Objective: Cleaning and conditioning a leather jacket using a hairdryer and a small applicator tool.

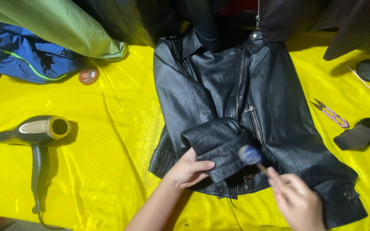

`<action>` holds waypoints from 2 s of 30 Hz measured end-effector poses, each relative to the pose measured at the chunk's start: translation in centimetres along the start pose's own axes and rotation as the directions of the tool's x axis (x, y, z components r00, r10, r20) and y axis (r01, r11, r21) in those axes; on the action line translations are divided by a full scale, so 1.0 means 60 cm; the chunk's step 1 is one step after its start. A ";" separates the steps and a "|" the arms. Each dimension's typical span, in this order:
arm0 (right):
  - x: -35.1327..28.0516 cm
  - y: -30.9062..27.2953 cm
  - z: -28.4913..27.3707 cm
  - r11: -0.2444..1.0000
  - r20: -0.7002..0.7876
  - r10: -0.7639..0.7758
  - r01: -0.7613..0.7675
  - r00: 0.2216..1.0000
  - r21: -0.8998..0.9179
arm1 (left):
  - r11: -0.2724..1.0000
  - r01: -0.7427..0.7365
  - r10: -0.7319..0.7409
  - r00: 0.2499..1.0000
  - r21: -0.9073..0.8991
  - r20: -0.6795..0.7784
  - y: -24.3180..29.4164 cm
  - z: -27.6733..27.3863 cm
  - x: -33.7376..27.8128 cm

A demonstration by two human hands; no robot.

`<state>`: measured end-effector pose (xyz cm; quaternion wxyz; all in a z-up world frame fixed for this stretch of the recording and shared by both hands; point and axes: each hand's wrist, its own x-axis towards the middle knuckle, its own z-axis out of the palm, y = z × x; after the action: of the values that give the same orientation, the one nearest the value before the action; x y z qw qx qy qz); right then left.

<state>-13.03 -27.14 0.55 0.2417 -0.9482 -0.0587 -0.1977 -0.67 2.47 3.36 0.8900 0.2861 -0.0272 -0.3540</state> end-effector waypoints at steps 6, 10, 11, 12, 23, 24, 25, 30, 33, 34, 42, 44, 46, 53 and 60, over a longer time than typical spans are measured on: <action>0.005 -0.008 -0.031 0.976 -0.067 0.213 -0.208 0.975 0.066 | 0.999 0.025 -0.023 0.999 -0.036 0.038 0.004 -0.015 -0.008; -0.005 -0.092 -0.021 0.969 -0.059 0.019 -0.004 0.998 0.245 | 0.999 0.045 -0.043 0.996 -0.027 0.078 0.007 -0.021 -0.009; -0.010 -0.097 -0.001 0.970 -0.062 0.023 -0.007 0.998 0.244 | 0.998 0.050 -0.047 0.996 -0.025 0.080 0.002 -0.030 -0.013; -0.015 -0.101 0.018 0.977 -0.040 -0.109 0.114 0.993 0.183 | 0.998 0.055 -0.051 0.993 -0.029 0.108 -0.002 -0.039 -0.016; -0.041 -0.014 -0.001 0.987 -0.165 0.161 -0.155 0.973 0.048 | 0.998 0.057 -0.058 0.968 0.012 0.245 0.000 -0.060 -0.026; -0.037 -0.025 -0.016 0.978 -0.179 0.203 -0.192 0.963 0.080 | 0.999 0.042 -0.046 0.968 0.023 0.245 -0.002 -0.061 -0.026; -0.032 -0.035 -0.031 0.967 -0.192 0.246 -0.227 0.950 0.114 | 0.999 0.027 -0.034 0.969 0.033 0.245 -0.006 -0.061 -0.025; -0.065 0.061 -0.065 0.969 -0.281 0.246 -0.235 0.928 0.071 | 0.998 0.039 -0.040 0.999 0.055 0.013 -0.018 -0.062 -0.009; -0.061 0.128 -0.126 0.917 -0.222 0.400 -0.388 0.889 0.096 | 0.995 0.074 -0.048 0.944 0.065 -0.327 -0.024 -0.028 0.012; -0.051 0.147 -0.148 0.853 -0.143 0.518 -0.496 0.843 0.163 | 0.990 0.124 -0.065 0.827 0.068 -0.558 -0.022 -0.011 0.020; 0.013 0.295 -0.183 0.745 -0.177 0.463 -0.489 0.869 -0.454 | 0.992 0.097 -0.031 0.795 0.077 -0.606 -0.021 0.017 0.025; 0.033 0.325 -0.177 0.725 -0.162 0.437 -0.453 0.885 -0.519 | 0.994 0.076 -0.017 0.810 0.075 -0.587 -0.018 0.034 0.027; 0.051 0.340 -0.169 0.766 -0.072 0.531 -0.514 0.844 -0.386 | 0.992 0.125 -0.071 0.724 0.030 -0.687 -0.004 0.067 0.024; 0.093 0.283 -0.201 0.674 0.118 0.723 -0.656 0.681 -0.340 | 0.988 0.157 -0.118 0.759 0.004 -0.640 -0.013 0.077 0.027; 0.067 0.338 -0.189 0.761 0.021 0.604 -0.569 0.796 -0.312 | 0.987 0.157 -0.147 0.806 -0.033 -0.573 -0.052 0.007 0.022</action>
<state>-9.07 -50.28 2.47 0.1460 -0.9535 0.2566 -0.0611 -1.69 -0.44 1.84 0.8233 0.3877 0.2618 -0.3214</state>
